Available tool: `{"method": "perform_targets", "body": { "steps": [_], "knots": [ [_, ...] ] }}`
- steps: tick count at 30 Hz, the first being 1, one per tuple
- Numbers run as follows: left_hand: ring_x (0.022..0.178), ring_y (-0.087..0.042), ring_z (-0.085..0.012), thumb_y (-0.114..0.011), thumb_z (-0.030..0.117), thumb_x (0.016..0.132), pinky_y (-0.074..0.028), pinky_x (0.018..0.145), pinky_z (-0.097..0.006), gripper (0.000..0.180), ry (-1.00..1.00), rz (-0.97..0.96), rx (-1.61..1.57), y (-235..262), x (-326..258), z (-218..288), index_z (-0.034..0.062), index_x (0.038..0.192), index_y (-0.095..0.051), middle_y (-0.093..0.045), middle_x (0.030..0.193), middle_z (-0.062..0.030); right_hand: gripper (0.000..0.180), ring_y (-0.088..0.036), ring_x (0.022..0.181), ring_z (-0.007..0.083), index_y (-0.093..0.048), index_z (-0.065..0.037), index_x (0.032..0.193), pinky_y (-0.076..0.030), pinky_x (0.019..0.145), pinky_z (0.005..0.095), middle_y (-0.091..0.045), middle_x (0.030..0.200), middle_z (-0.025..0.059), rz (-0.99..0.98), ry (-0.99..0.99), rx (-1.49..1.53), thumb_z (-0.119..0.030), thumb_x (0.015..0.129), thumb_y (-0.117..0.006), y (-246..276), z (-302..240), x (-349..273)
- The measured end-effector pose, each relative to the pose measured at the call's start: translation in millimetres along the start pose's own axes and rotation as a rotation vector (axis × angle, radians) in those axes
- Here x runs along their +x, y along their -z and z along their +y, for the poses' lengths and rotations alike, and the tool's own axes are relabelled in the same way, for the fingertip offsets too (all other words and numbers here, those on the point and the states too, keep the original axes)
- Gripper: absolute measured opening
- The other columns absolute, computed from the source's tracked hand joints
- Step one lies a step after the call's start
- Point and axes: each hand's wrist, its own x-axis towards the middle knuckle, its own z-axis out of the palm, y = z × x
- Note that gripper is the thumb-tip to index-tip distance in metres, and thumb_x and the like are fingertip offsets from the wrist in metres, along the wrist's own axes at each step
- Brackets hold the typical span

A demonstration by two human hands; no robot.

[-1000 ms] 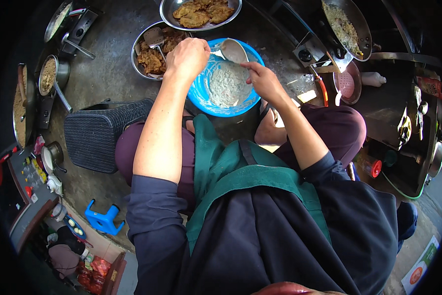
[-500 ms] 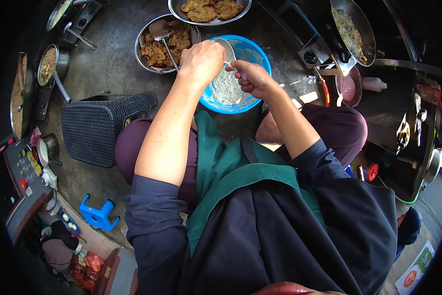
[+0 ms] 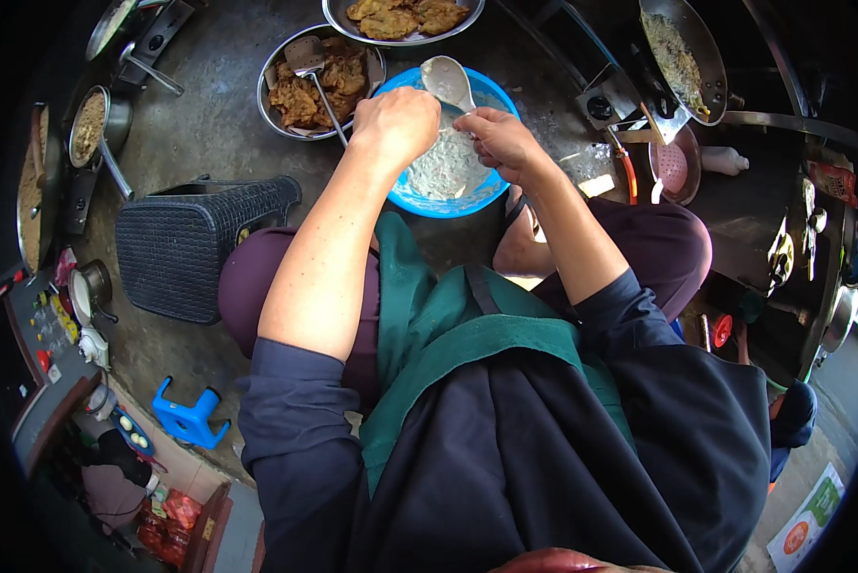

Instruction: The person stirs batter in a bowl using a spoon and turns frying food in a pan using a spatula.

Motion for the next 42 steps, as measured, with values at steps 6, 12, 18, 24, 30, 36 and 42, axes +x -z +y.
{"method": "perform_targets", "body": {
  "steps": [6,12,18,24,30,36,42],
  "knots": [
    [0.094,-0.064,-0.0282,-0.057,0.017,0.079,-0.052,0.079,-0.042,0.018,0.024,-0.060,0.014,-7,0,-3,0.0158,0.089,-0.072,-0.068,0.095,-0.0101,0.018,-0.034,0.048,0.0046,-0.062,-0.006,0.091,-0.024,0.043,0.0236,-0.042,0.058,-0.0054,0.053,0.023,-0.116,-0.024,0.085,-0.063,7,0,-4],
    [0.094,-0.064,-0.0268,-0.061,0.016,0.078,-0.051,0.081,-0.041,0.016,-0.057,-0.146,0.056,-9,-4,10,0.0142,0.091,-0.071,-0.068,0.095,-0.0106,0.022,-0.036,0.053,0.0033,-0.065,-0.006,0.092,-0.025,0.046,0.0229,-0.046,0.062,-0.0059,0.143,0.140,-0.255,-0.027,0.087,-0.065,8,1,-3],
    [0.096,-0.064,-0.0289,-0.066,0.021,0.077,-0.050,0.082,-0.042,0.021,-0.024,-0.040,-0.021,4,-5,5,0.0105,0.095,-0.069,-0.068,0.094,-0.0122,0.022,-0.042,0.057,0.0053,-0.067,-0.004,0.092,-0.032,0.047,0.0245,-0.052,0.066,-0.0034,0.103,0.099,-0.233,-0.025,0.086,-0.064,3,0,0],
    [0.101,-0.061,-0.0322,-0.065,0.025,0.081,-0.049,0.086,-0.043,0.032,-0.009,0.015,-0.108,10,-3,3,0.0083,0.108,-0.065,-0.065,0.104,-0.0169,0.024,-0.044,0.058,0.0060,-0.068,-0.003,0.095,-0.034,0.049,0.0243,-0.056,0.069,-0.0023,0.096,0.161,-0.246,-0.025,0.086,-0.065,-8,0,7],
    [0.105,-0.059,-0.0331,-0.064,0.023,0.081,-0.048,0.089,-0.043,0.035,0.018,0.025,-0.185,15,-5,10,0.0078,0.113,-0.062,-0.063,0.110,-0.0186,0.023,-0.046,0.059,0.0061,-0.068,-0.003,0.098,-0.037,0.051,0.0242,-0.058,0.071,-0.0007,0.155,0.237,-0.198,-0.022,0.086,-0.064,-7,-1,12],
    [0.102,-0.059,-0.0347,-0.063,0.023,0.083,-0.048,0.087,-0.043,0.032,-0.058,0.162,-0.277,7,-3,9,0.0073,0.111,-0.062,-0.063,0.109,-0.0187,0.018,-0.045,0.055,0.0050,-0.068,-0.005,0.099,-0.034,0.047,0.0232,-0.057,0.069,-0.0023,0.109,0.213,-0.160,-0.017,0.089,-0.059,-5,-13,-5],
    [0.093,-0.062,-0.0346,-0.064,0.020,0.082,-0.050,0.080,-0.044,0.020,-0.107,0.181,-0.207,-1,0,13,0.0068,0.097,-0.063,-0.064,0.097,-0.0165,0.012,-0.040,0.051,0.0045,-0.062,-0.004,0.096,-0.029,0.043,0.0208,-0.052,0.071,-0.0026,-0.004,0.075,0.169,-0.013,0.088,-0.057,-17,-3,-8]
  ]
}}
